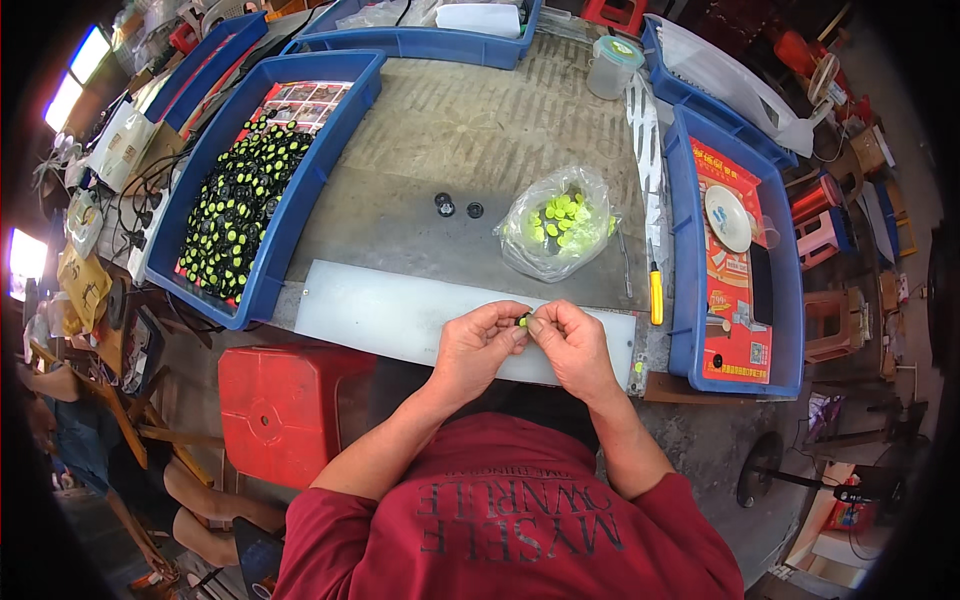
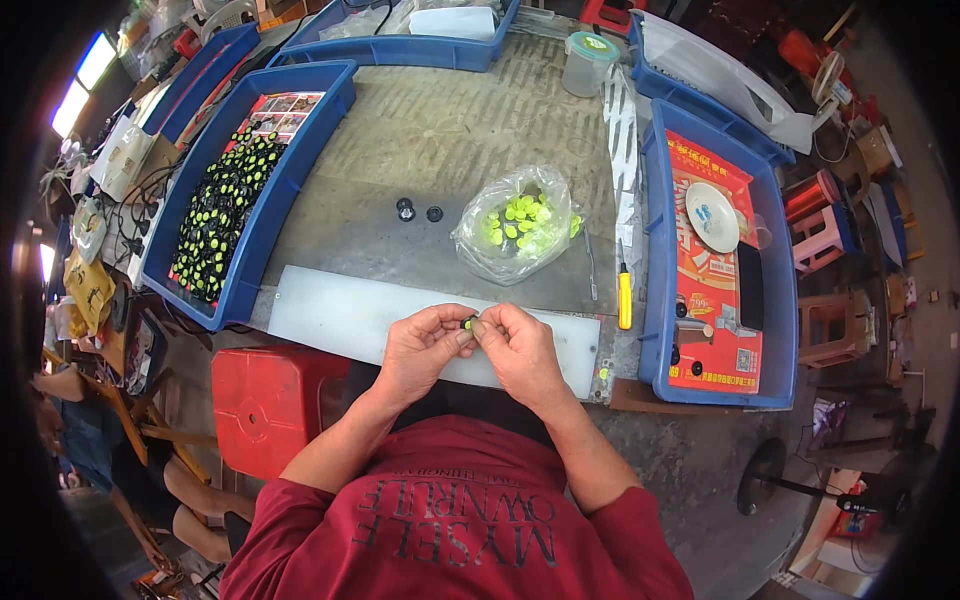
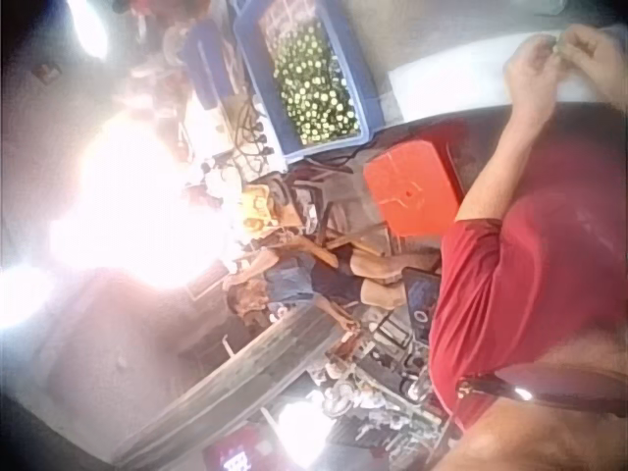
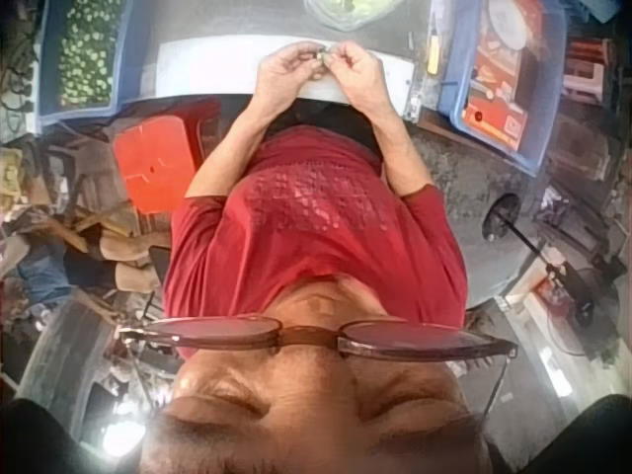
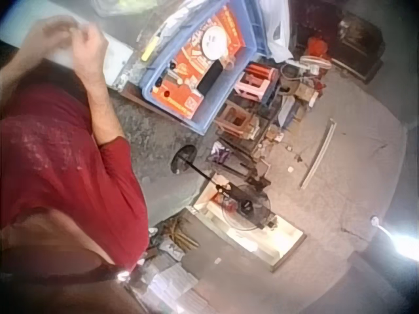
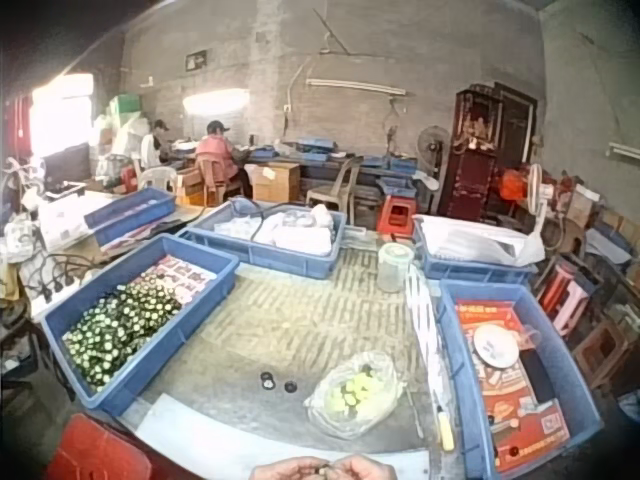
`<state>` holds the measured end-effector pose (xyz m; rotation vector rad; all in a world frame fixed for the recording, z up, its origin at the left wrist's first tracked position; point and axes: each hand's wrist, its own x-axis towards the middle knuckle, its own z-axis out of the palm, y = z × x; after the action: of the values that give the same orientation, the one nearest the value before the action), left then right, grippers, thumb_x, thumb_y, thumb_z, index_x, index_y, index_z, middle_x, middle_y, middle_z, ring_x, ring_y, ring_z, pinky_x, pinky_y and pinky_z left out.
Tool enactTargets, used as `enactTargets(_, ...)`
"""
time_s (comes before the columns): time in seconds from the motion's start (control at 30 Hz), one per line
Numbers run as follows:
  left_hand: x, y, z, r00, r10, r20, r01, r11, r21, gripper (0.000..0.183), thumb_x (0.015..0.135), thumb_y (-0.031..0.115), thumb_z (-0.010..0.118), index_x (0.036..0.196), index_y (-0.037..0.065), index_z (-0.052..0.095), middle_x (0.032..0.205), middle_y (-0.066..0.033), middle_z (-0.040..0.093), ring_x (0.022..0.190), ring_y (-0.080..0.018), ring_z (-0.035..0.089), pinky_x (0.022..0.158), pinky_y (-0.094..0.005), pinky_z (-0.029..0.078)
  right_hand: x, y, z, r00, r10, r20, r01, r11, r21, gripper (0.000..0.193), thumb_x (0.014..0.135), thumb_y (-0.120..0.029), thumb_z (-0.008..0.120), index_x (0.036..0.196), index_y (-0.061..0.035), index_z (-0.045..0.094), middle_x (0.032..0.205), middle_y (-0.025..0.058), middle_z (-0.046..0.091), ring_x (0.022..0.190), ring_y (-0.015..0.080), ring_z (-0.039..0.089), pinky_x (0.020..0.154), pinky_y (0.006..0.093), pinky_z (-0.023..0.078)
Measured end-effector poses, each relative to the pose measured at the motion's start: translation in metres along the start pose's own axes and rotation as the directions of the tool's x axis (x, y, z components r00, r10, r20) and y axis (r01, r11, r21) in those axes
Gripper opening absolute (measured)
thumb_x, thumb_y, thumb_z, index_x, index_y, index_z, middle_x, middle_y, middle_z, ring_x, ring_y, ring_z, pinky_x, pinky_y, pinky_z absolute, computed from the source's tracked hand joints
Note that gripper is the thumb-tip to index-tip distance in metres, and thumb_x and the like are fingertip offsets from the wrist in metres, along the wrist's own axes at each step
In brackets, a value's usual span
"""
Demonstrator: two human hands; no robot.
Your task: The person assembles small circular components by inserting small yellow plastic pieces into black rings by hand and placing the completed parts into a blue bin.
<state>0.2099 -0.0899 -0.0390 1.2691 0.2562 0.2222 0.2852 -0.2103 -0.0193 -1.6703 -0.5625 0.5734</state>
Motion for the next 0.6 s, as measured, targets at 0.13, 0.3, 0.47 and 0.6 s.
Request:
enactTargets(0.13, 0.0, 0.0, 0.001, 1.0, 0.008, -0.006, -0.007, 1.0, 0.025, 0.021, 0.079, -0.002, 0.054, 0.099, -0.005, 0.053, 0.08, -0.0055, 0.056, 0.07, -0.0095, 0.053, 0.063, -0.0213, 0.045, 0.0, -0.004, 0.001, 1.0, -0.004, -0.007, 0.004, 1.0, -0.029, 0.012, 0.081, -0.008, 0.052, 0.077, 0.0034, 0.052, 0.064, 0.006, 0.058, 0.06, 0.0078, 0.053, 0.052, 0.0217, 0.041)
enactTargets(0.3, -0.001, -0.009, 0.0, 0.998, 0.053, -0.042, -0.049, 0.994, 0.101, 0.02, 0.079, -0.004, 0.053, 0.099, -0.006, 0.053, 0.081, -0.0059, 0.056, 0.071, -0.01, 0.054, 0.064, -0.0225, 0.046, -0.001, -0.004, 0.003, 0.997, -0.06, -0.039, 0.057, 0.995, -0.079, 0.012, 0.081, -0.007, 0.052, 0.076, 0.0031, 0.051, 0.064, 0.0073, 0.059, 0.059, 0.0089, 0.054, 0.051, 0.0225, 0.042)
enactTargets(0.47, -0.002, -0.008, 0.001, 0.993, 0.108, -0.046, -0.1, 0.983, 0.152, 0.019, 0.078, -0.006, 0.05, 0.097, -0.006, 0.053, 0.081, -0.0066, 0.056, 0.07, -0.0105, 0.054, 0.064, -0.0226, 0.046, -0.002, -0.006, 0.004, 0.995, -0.088, -0.046, 0.082, 0.99, -0.117, 0.012, 0.081, -0.007, 0.053, 0.075, 0.0027, 0.05, 0.065, 0.008, 0.06, 0.059, 0.0092, 0.055, 0.051, 0.0228, 0.042)
enactTargets(0.6, -0.003, -0.009, 0.001, 0.989, 0.132, -0.065, -0.117, 0.974, 0.191, 0.019, 0.078, -0.007, 0.049, 0.096, -0.006, 0.053, 0.08, -0.0067, 0.057, 0.069, -0.0105, 0.054, 0.063, -0.0225, 0.047, -0.003, -0.004, 0.005, 0.991, -0.116, -0.063, 0.102, 0.977, -0.185, 0.011, 0.079, -0.007, 0.055, 0.074, 0.0018, 0.051, 0.063, 0.0083, 0.059, 0.057, 0.0104, 0.054, 0.049, 0.024, 0.041)
